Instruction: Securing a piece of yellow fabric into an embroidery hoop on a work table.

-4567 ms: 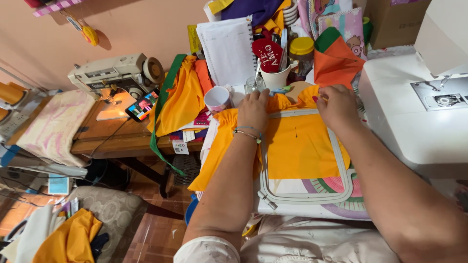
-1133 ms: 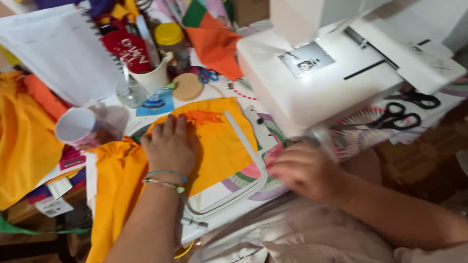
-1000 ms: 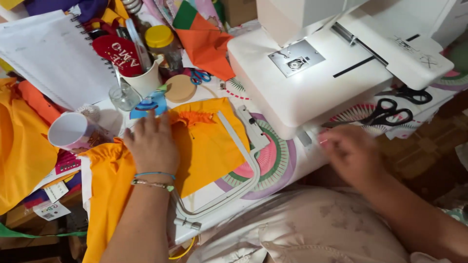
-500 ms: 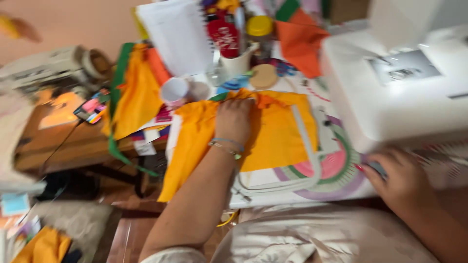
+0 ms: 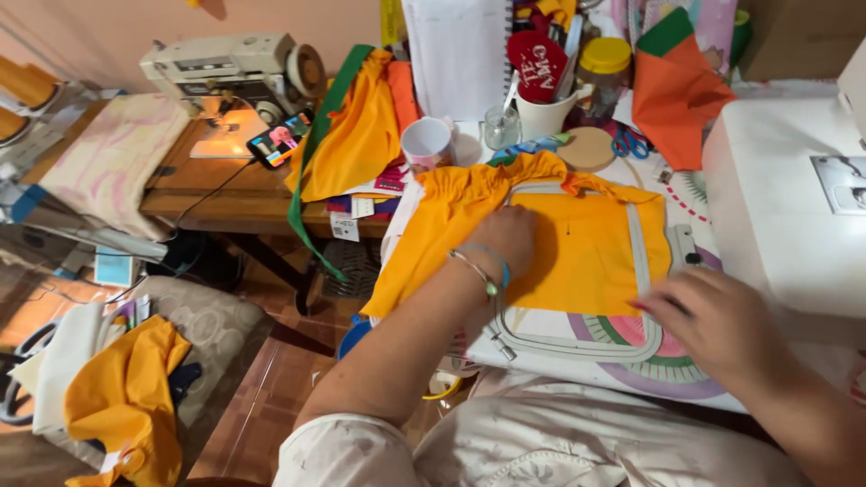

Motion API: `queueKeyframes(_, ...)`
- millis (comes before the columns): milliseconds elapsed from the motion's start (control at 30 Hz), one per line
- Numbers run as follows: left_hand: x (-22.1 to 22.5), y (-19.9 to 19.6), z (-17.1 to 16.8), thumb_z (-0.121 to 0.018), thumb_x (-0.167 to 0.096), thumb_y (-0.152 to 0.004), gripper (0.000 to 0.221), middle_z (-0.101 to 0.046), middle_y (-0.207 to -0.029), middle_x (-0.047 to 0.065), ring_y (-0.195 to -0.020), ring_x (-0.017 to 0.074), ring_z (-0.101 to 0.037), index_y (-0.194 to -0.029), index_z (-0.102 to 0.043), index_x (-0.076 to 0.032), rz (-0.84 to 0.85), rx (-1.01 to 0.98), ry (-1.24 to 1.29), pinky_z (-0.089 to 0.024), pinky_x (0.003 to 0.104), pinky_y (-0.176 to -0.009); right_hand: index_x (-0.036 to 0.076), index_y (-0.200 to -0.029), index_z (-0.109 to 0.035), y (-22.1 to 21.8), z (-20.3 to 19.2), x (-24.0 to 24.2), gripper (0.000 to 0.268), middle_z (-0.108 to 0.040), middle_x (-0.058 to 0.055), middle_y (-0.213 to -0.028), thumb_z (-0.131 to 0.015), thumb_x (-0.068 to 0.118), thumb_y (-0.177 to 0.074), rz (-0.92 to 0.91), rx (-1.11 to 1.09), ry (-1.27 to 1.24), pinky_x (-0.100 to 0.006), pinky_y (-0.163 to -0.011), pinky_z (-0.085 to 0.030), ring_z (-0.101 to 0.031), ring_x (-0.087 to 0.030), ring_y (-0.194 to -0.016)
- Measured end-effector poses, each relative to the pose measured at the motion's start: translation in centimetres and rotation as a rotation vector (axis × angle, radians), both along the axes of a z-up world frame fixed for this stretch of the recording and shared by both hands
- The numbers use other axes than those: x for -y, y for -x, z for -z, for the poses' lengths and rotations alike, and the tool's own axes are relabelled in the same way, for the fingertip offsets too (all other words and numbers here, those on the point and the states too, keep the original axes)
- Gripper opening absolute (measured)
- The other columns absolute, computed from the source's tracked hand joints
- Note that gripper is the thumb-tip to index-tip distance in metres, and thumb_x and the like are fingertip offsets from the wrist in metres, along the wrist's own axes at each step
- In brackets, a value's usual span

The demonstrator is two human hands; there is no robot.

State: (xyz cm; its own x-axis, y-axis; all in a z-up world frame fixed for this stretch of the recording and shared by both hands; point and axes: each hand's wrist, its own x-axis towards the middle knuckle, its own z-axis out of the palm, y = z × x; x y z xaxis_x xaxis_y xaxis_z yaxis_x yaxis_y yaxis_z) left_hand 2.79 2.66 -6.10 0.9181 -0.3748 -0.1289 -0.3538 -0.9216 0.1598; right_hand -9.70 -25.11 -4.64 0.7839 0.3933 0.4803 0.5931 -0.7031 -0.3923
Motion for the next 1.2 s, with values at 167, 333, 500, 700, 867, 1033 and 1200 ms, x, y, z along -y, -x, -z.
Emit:
queueKeyframes(167, -1.9, 1.7, 5.1, -0.039, -0.021, -0.1, 0.057, -0.042, -0.157, 0.022, -0.142, 0.0383, -0.044, -0.152, -0.039, 0.001, -0.099, 0.179, -0.025, -0.039, 0.046, -0.117, 0.01, -0.082, -0.063, -7.3, -2.1, -8.6, 0.034, -0.063, -0.01, -0.073, -0.065, 0.038, -0.099, -0.043, -0.055, 0.012, -0.045, -0.07, -0.046, -0.063, -0.031, -0.077)
queueKeyframes(333, -3.7, 2.9, 5.9, -0.038, -0.041, -0.105, 0.06, -0.053, -0.15, 0.019, -0.132, 0.0356, -0.057, -0.149, -0.047, -0.001, -0.184, 0.23, 0.15, -0.048, 0.045, -0.112, 0.005, -0.101, -0.074, -13.9, -0.5, -12.3, 0.029, -0.07, -0.023, -0.087, -0.068, 0.033, -0.098, -0.014, -0.021, 0.048, -0.056, -0.077, -0.054, -0.068, -0.047, -0.091)
queueKeyframes(500, -4.7, 2.4, 6.7, -0.045, -0.039, -0.104, 0.049, -0.063, -0.144, 0.009, -0.132, 0.0271, -0.06, -0.14, -0.063, -0.012, -0.232, 0.339, 0.241, -0.045, 0.037, -0.115, 0.015, -0.104, -0.076, -16.4, -0.2, -14.2, 0.013, -0.064, -0.003, -0.047, -0.069, 0.024, -0.096, 0.041, -0.512, -0.063, -0.025, -0.046, -0.05, -0.067, -0.017, -0.043)
queueKeyframes(700, -4.4, 3.8, 4.1, -0.052, -0.051, -0.096, 0.058, -0.062, -0.145, 0.004, -0.129, 0.0271, -0.061, -0.137, -0.067, -0.013, -0.254, 0.318, 0.209, -0.051, 0.038, -0.108, 0.019, -0.116, -0.074, -19.7, 2.9, -14.5, 0.024, -0.071, -0.007, -0.114, -0.066, 0.011, -0.095, -0.161, -0.179, 0.308, -0.044, -0.098, -0.055, -0.068, -0.029, -0.115)
queueKeyframes(867, -3.9, 3.5, 5.2, -0.051, -0.052, -0.094, 0.06, -0.061, -0.144, 0.004, -0.127, 0.0284, -0.061, -0.137, -0.066, -0.013, -0.292, 0.34, 0.189, -0.052, 0.04, -0.106, 0.02, -0.122, -0.074, -21.7, 6.6, -14.9, 0.03, -0.068, -0.004, -0.122, -0.058, 0.009, -0.099, -0.393, 0.012, 0.247, -0.039, -0.102, -0.053, -0.063, -0.028, -0.122)
queueKeyframes(1033, -3.4, 3.4, 5.6, -0.05, -0.054, -0.091, 0.064, -0.058, -0.143, 0.009, -0.125, 0.0326, -0.06, -0.136, -0.059, -0.01, -0.355, 0.355, 0.167, -0.053, 0.044, -0.102, 0.009, -0.132, -0.071, -20.1, 6.9, -15.0, 0.04, -0.066, -0.015, -0.134, -0.052, -0.002, -0.099, -0.422, 0.123, 0.258, -0.045, -0.108, -0.051, -0.058, -0.035, -0.128)
queueKeyframes(1200, -3.2, 4.8, 3.7, -0.034, -0.046, -0.102, 0.065, -0.039, -0.161, 0.01, -0.146, 0.0325, -0.037, -0.156, -0.036, -0.01, -0.342, 0.177, 0.125, -0.034, 0.044, -0.116, 0.015, -0.145, -0.061, -18.7, 8.0, -14.4, 0.045, -0.057, -0.001, -0.151, -0.041, 0.004, -0.107, -0.404, -0.01, 0.174, -0.034, -0.119, -0.038, -0.05, -0.022, -0.139)
